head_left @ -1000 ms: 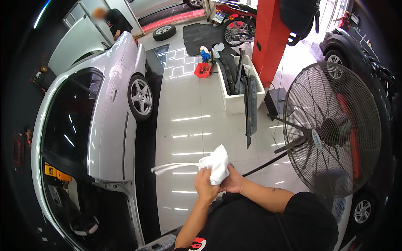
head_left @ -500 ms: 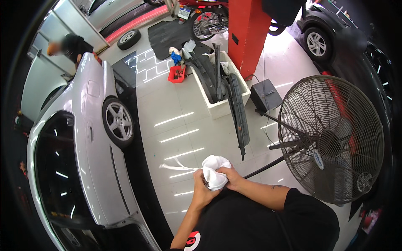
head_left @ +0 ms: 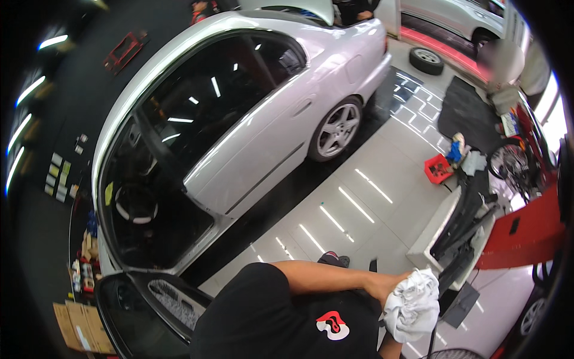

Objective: The person installs white fabric covers onto a car seat and headrest in a garage. They stretch the covers over the seat and headrest, secure them with buttons, and use a metal rod to tuck the fabric into the headrest. The person moves between the seat and a nearby car while handling the covers and tools.

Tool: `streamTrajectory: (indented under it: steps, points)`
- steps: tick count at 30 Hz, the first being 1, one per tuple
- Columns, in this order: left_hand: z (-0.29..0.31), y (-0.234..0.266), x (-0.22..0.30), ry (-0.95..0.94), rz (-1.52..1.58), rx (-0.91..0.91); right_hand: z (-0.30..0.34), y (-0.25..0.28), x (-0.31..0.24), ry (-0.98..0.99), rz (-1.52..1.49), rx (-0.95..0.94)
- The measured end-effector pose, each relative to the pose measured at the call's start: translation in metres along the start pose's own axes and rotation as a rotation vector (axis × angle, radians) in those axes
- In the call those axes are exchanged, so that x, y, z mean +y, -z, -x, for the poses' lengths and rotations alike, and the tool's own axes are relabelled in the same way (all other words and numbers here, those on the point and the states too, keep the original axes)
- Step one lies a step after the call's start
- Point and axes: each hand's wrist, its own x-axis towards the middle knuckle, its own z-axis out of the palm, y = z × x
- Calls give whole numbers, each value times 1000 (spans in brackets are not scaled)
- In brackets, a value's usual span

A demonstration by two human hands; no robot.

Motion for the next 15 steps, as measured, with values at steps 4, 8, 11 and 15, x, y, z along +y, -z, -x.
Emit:
streamTrajectory:
  steps: [4,8,11,15]
  points:
    - [-25,24,6,117,272,88,-44,-3,-40,16,67,12]
    - [-53,42,-15,289,400,180,-99,-17,-84,8,133,-34]
    - [-73,52,-33,354,343,267,-143,-32,-118,-17,166,-115]
    - [-103,63,-50,292,226,436,-186,-52,-135,-98,176,-241]
